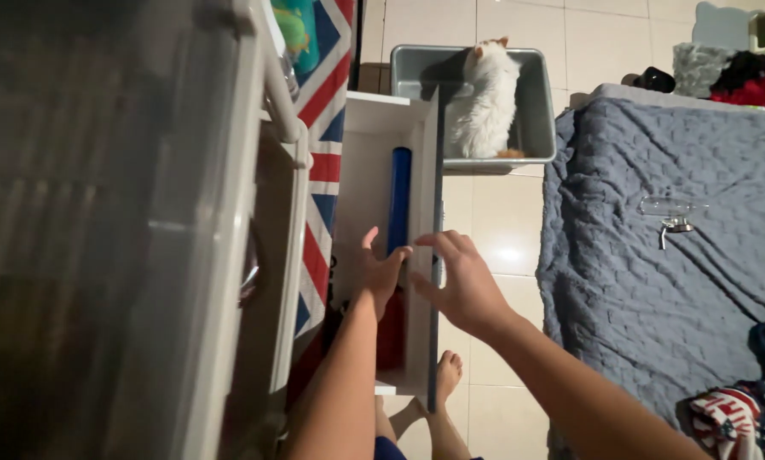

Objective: The person retrieves a metal tray, a glass bottle, a blue pump, and a hairdryer from a drawer and places them on a nearby mat. The person also briefly pets a cat that is sitting in the tray.

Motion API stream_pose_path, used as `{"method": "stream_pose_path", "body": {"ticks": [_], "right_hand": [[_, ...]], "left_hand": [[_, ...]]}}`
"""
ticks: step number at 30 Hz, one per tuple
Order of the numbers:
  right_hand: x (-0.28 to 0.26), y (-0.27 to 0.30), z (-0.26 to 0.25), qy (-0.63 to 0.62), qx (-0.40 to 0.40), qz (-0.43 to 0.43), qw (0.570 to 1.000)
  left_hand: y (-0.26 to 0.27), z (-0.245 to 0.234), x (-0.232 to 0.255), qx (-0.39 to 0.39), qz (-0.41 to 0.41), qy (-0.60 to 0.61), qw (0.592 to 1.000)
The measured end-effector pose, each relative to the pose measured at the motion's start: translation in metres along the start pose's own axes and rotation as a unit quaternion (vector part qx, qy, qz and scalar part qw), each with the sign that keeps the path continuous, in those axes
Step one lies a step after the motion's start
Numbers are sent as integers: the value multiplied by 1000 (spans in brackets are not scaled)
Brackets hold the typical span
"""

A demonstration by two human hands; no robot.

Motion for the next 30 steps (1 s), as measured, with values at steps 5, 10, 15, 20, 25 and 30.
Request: {"method": "stream_pose_path", "body": {"ticks": [5,10,15,20,25,30], "right_hand": [[5,-7,19,105,-5,-101,989],[11,-10,23,176,-5,-127,976],[13,-5,12,155,-20,-111,981],[27,2,9,153,-10,-112,982],[39,9,8,142,4,-102,985],[43,15,2,138,18,-90,986]], "left_hand": [[-35,17,-16,-10,-18,63,998],[-7,1,6,-43,-69,126,989],[-19,8,14,-47,-70,79,993],[-29,12,7,-31,-81,14,996],[-30,16,7,-24,-71,3,997],[-32,17,3,-21,-70,-38,997]]}}
Point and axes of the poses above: each hand's wrist, its own y-axis away from the middle knuckle, its own z-axis out of the palm, x = y × z, the point moved 8 cm from there along -y, towards the middle knuckle, and after that the axes turned 12 degrees about -z, right-handed, at the moved point
